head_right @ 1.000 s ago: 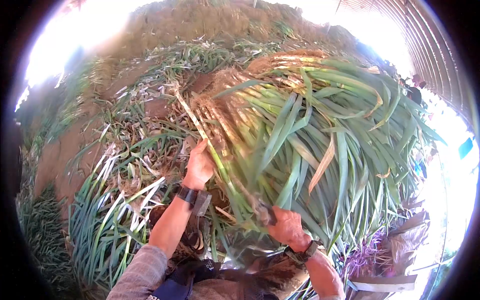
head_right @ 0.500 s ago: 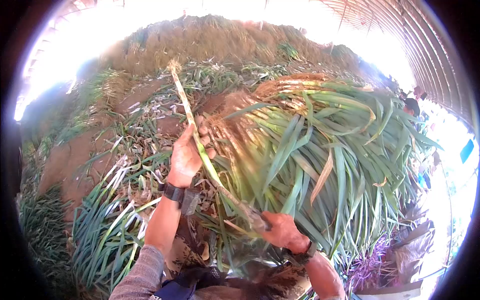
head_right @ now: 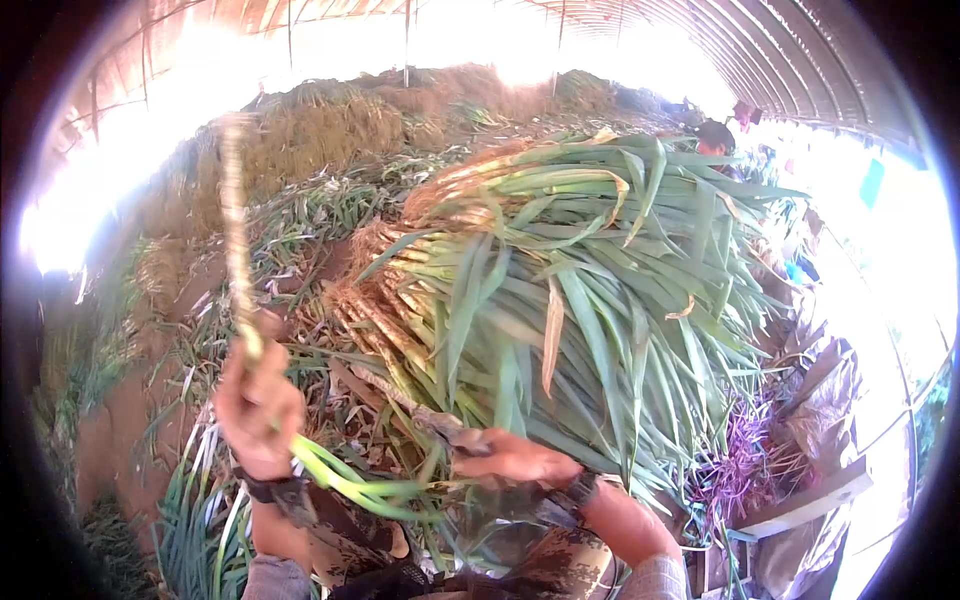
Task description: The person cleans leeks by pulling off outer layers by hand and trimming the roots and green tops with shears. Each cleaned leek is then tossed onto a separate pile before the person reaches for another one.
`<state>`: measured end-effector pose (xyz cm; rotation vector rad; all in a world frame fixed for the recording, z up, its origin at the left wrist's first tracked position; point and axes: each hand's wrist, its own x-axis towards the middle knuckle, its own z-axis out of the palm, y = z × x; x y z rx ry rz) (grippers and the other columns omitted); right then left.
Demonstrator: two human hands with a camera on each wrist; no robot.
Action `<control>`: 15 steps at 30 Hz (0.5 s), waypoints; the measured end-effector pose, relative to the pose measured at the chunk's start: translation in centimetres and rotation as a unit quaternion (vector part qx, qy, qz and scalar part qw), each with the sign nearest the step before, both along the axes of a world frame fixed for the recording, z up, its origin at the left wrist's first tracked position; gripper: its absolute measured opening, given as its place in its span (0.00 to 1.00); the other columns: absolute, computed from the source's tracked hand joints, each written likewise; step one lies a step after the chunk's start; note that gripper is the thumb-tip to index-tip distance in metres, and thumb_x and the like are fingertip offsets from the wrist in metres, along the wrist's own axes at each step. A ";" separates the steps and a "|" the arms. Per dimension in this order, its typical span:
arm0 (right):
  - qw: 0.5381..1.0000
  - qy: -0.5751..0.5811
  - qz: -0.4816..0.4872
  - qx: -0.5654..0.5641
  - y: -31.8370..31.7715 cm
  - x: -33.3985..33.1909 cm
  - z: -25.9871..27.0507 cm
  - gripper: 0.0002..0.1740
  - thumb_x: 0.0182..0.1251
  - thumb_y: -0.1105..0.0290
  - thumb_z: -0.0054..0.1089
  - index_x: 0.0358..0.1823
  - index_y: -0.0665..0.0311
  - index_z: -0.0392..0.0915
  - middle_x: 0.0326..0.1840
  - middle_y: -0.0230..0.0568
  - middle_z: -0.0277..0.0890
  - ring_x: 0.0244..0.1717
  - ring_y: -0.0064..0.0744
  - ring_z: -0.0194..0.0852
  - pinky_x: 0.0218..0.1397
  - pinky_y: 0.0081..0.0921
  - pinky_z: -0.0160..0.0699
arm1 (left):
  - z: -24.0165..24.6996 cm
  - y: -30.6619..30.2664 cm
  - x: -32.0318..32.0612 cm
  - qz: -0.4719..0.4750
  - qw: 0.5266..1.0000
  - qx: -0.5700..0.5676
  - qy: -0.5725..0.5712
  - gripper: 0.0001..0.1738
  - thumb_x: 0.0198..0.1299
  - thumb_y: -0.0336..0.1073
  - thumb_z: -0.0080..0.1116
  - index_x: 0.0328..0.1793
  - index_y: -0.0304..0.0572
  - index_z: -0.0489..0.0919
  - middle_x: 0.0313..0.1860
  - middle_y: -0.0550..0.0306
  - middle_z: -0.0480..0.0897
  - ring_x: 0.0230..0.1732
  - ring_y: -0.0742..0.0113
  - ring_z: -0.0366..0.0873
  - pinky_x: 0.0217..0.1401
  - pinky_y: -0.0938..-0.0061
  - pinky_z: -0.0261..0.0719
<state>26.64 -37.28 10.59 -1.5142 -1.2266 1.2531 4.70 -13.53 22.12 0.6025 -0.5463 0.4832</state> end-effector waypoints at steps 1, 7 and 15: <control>0.998 0.011 -0.057 0.009 0.3 0.9 -4.6 0.29 0.67 0.49 0.63 0.57 0.67 0.77 0.30 0.32 0.75 0.32 0.27 0.71 0.36 0.27 0.69 | -1.0 -1.3 1.5 -0.057 0.998 0.006 0.027 0.22 0.80 0.42 0.35 0.71 0.33 0.60 0.32 0.58 0.75 0.14 0.83 0.66 0.05 0.80 0.67; 0.969 -0.123 -0.155 -0.150 1.8 3.1 -3.3 0.30 0.64 0.45 0.64 0.49 0.68 0.82 0.33 0.45 0.82 0.39 0.38 0.81 0.44 0.37 0.76 | -14.3 2.1 12.2 0.112 0.945 -0.041 0.303 0.17 0.74 0.44 0.52 0.60 0.43 0.77 0.39 0.64 0.79 0.39 0.69 0.77 0.42 0.64 0.81; 0.891 -0.409 -0.196 -0.010 -0.8 1.7 -8.9 0.22 0.61 0.51 0.63 0.37 0.66 0.77 0.26 0.60 0.80 0.32 0.64 0.81 0.40 0.55 0.80 | -23.5 3.5 16.3 0.199 0.895 -0.132 0.376 0.12 0.75 0.42 0.48 0.53 0.44 0.75 0.43 0.60 0.82 0.42 0.67 0.79 0.42 0.61 0.80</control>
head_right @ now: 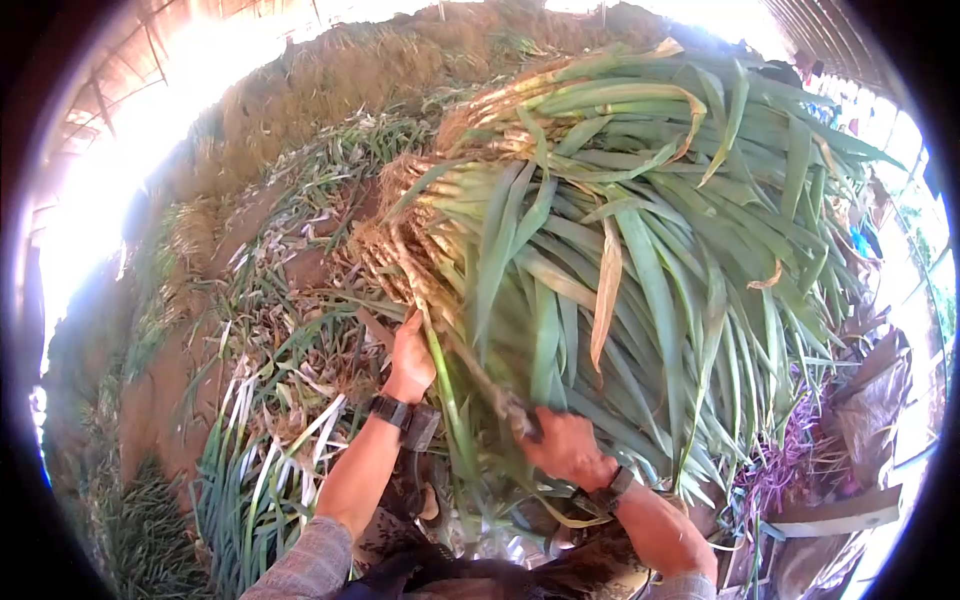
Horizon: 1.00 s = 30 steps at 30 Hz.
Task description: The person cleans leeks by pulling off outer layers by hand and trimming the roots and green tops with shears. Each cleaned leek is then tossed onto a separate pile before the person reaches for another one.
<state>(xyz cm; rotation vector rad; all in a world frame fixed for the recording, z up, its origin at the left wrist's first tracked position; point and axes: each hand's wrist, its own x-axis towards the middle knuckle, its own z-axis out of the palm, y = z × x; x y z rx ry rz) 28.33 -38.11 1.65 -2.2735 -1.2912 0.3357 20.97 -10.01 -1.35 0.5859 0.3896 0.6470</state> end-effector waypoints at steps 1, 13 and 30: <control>1.000 0.007 0.000 -0.002 -0.5 -0.6 -0.7 0.22 0.61 0.51 0.63 0.37 0.66 0.77 0.26 0.60 0.80 0.32 0.64 0.81 0.40 0.55 0.80 | -0.9 0.5 0.2 0.000 1.000 -0.002 0.007 0.12 0.75 0.42 0.48 0.53 0.44 0.75 0.43 0.60 0.82 0.42 0.67 0.79 0.42 0.61 0.80; 0.998 -0.009 0.046 0.039 -0.5 -2.0 -0.1 0.20 0.56 0.59 0.67 0.39 0.67 0.72 0.23 0.56 0.78 0.27 0.61 0.80 0.32 0.52 0.77 | 3.0 -1.9 -2.0 -0.046 0.998 -0.007 -0.037 0.16 0.69 0.43 0.46 0.51 0.42 0.77 0.46 0.53 0.83 0.49 0.57 0.80 0.51 0.47 0.81; 0.994 0.051 0.041 0.083 0.9 -4.3 1.4 0.19 0.62 0.57 0.64 0.38 0.67 0.73 0.21 0.58 0.77 0.28 0.65 0.78 0.34 0.53 0.77 | 2.7 -1.9 -4.1 0.040 0.996 -0.029 -0.078 0.21 0.74 0.53 0.43 0.54 0.47 0.78 0.38 0.62 0.79 0.29 0.70 0.72 0.29 0.71 0.72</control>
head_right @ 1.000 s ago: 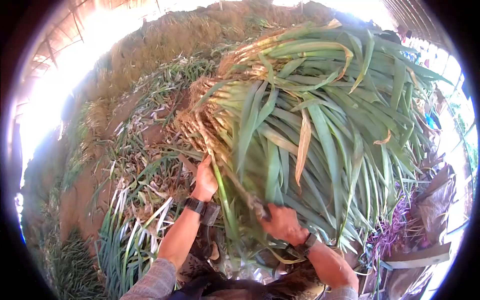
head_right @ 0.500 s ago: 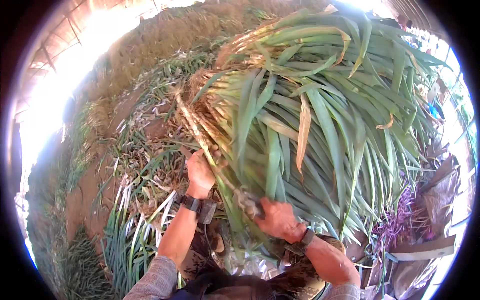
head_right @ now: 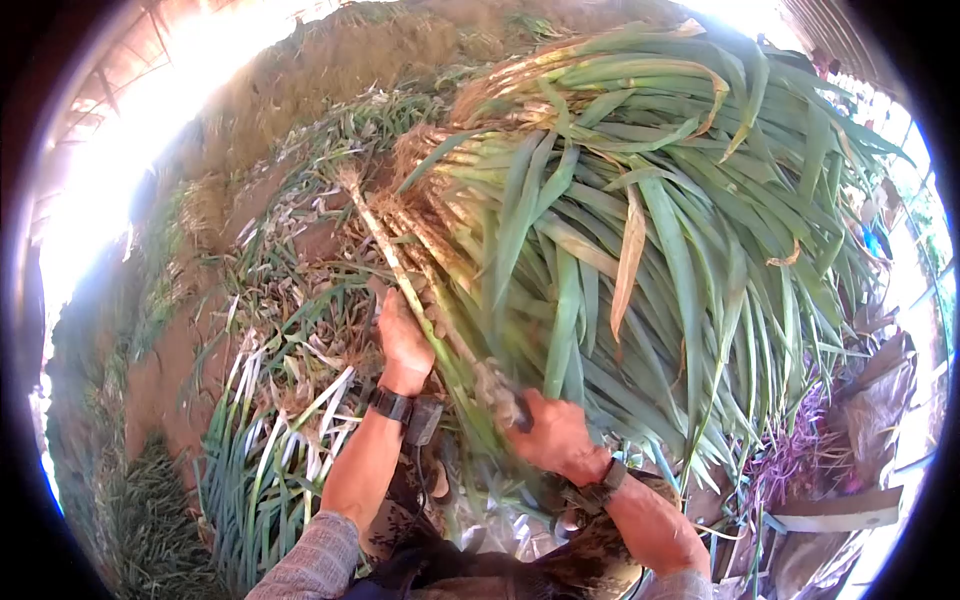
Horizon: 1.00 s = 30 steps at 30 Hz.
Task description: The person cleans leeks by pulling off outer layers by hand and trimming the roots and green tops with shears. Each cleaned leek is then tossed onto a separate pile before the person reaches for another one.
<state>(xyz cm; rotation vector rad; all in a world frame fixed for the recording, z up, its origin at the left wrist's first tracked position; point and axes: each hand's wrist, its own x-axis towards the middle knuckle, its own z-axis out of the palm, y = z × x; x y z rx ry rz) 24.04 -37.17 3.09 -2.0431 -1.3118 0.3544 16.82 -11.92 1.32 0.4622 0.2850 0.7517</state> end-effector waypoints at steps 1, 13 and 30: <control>1.000 -0.018 0.000 -0.010 -0.1 0.1 -0.2 0.19 0.62 0.57 0.64 0.38 0.67 0.73 0.22 0.58 0.77 0.29 0.65 0.78 0.34 0.53 0.77 | 0.1 -0.3 0.1 0.005 1.000 -0.004 0.000 0.21 0.74 0.53 0.43 0.54 0.47 0.78 0.38 0.62 0.79 0.29 0.70 0.72 0.29 0.71 0.72; 1.000 -0.014 -0.014 -0.009 -2.8 -1.1 -0.8 0.20 0.60 0.55 0.66 0.35 0.68 0.74 0.22 0.57 0.76 0.28 0.64 0.78 0.33 0.52 0.76 | 0.9 -0.3 -1.9 0.044 0.992 0.111 0.037 0.12 0.67 0.37 0.57 0.55 0.46 0.79 0.50 0.57 0.84 0.45 0.68 0.79 0.40 0.67 0.83; 0.993 -0.091 0.024 0.065 -5.4 -5.0 3.7 0.18 0.60 0.57 0.65 0.39 0.66 0.76 0.22 0.53 0.78 0.27 0.59 0.80 0.33 0.49 0.79 | 6.3 -6.1 -7.2 -0.008 0.987 0.159 0.010 0.19 0.75 0.52 0.47 0.59 0.47 0.75 0.42 0.59 0.82 0.26 0.72 0.73 0.21 0.71 0.74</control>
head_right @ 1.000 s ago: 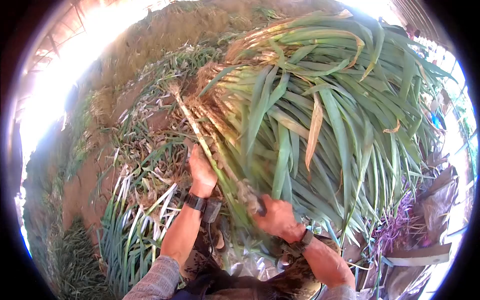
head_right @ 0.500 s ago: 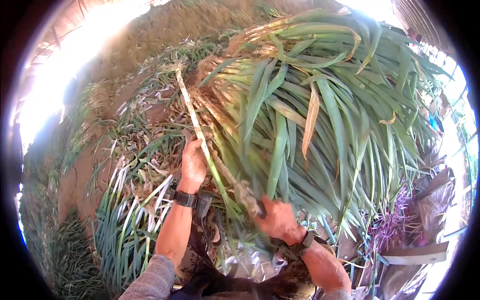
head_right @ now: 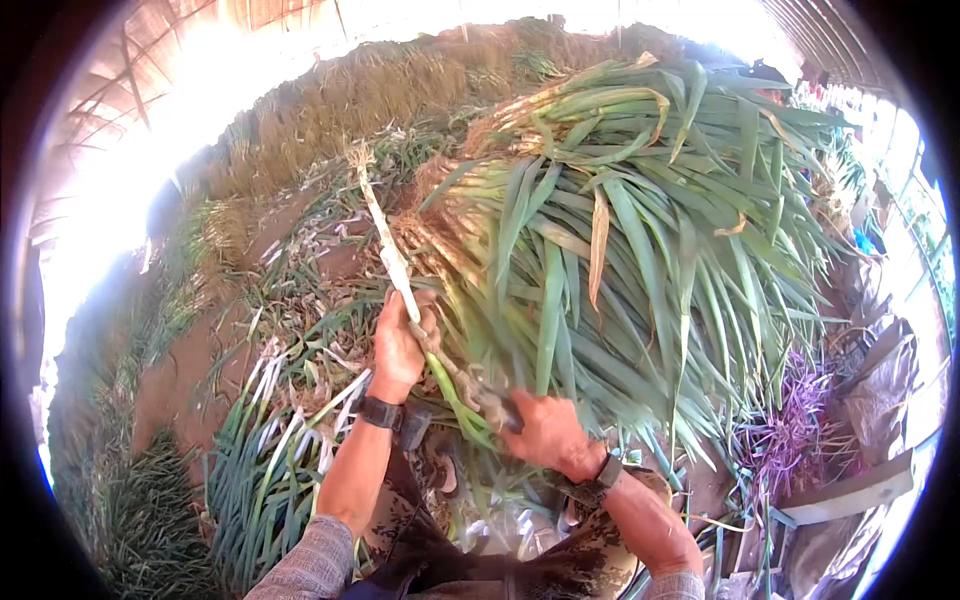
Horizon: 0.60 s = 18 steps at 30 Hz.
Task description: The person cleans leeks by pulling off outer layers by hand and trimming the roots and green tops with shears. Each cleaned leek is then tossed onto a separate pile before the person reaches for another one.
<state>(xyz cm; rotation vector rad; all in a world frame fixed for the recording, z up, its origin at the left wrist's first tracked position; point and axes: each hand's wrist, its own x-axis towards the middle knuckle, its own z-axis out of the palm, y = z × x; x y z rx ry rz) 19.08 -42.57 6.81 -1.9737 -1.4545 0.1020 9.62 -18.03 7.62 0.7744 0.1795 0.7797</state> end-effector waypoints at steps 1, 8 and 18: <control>1.000 -0.004 0.010 -0.018 -0.5 -0.4 0.1 0.20 0.58 0.57 0.66 0.44 0.66 0.77 0.24 0.52 0.80 0.28 0.57 0.82 0.35 0.49 0.81 | -0.2 0.4 -0.4 -0.010 0.999 -0.039 -0.002 0.17 0.75 0.50 0.48 0.58 0.49 0.75 0.44 0.58 0.83 0.29 0.69 0.77 0.24 0.68 0.79; 1.000 0.012 -0.010 0.023 -1.9 -1.2 0.4 0.21 0.61 0.54 0.67 0.35 0.66 0.74 0.20 0.54 0.76 0.27 0.63 0.77 0.31 0.51 0.75 | 4.8 0.7 -1.8 0.017 0.994 0.105 -0.014 0.25 0.75 0.49 0.51 0.74 0.55 0.66 0.50 0.54 0.84 0.45 0.61 0.83 0.42 0.61 0.87; 0.998 -0.014 -0.034 0.056 -1.7 -0.2 3.9 0.17 0.57 0.59 0.63 0.38 0.64 0.74 0.24 0.56 0.79 0.31 0.63 0.80 0.37 0.53 0.78 | 4.6 0.3 -0.3 0.032 0.990 0.135 -0.028 0.23 0.74 0.50 0.50 0.63 0.39 0.74 0.42 0.56 0.81 0.39 0.67 0.77 0.38 0.65 0.82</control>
